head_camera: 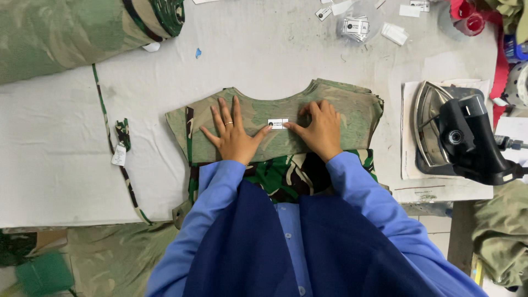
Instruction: The person irons a stack of camouflage-patterned shirts on a white table. They repeatedly pick up small white labels, place them on the shirts, and press them with a steam iron. The person then gathers the finished shirts and moves them to another table.
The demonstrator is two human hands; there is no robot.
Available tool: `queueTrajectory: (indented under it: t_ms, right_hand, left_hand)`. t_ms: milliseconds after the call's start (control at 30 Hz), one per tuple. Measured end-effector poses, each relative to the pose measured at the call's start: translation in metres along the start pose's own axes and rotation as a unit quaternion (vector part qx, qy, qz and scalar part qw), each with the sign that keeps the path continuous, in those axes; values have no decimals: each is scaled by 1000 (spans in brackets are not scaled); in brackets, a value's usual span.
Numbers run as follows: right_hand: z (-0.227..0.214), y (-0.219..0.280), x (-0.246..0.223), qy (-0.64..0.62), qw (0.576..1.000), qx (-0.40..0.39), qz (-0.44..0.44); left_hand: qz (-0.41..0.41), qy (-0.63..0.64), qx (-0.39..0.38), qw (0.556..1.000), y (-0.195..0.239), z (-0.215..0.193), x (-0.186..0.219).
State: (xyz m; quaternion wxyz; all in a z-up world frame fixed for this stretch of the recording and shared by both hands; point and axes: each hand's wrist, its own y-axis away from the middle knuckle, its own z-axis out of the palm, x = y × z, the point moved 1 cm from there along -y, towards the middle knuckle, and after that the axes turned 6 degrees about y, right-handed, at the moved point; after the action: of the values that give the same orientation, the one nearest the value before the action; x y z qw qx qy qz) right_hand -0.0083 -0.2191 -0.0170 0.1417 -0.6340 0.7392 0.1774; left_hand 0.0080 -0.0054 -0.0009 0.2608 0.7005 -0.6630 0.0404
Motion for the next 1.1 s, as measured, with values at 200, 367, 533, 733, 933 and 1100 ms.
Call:
queueTrajectory:
  t_ms: [200, 367, 533, 733, 933, 1100]
  right_hand:
    - [0, -1, 0, -8, 1000, -10, 12]
    - [-3, -2, -3, -8, 1000, -8, 10]
    - [-4, -3, -1, -6, 1000, -11, 6]
    - [-3, -3, 1, -4, 1000, -16, 14]
    - [-1, -3, 1, 8, 1000, -12, 1]
    - [-3, -2, -4, 26, 1000, -8, -9]
  left_hand:
    - [6, -9, 0, 1000, 0, -2, 1]
    - [1, -4, -2, 1000, 1, -3, 2]
    - [1, 0, 1, 1000, 1, -3, 3]
    - [-6, -9, -7, 1000, 0, 0, 3]
    - [-13, -2, 8, 1000, 1, 4, 5]
    - [0, -20, 83, 996, 8, 24, 8]
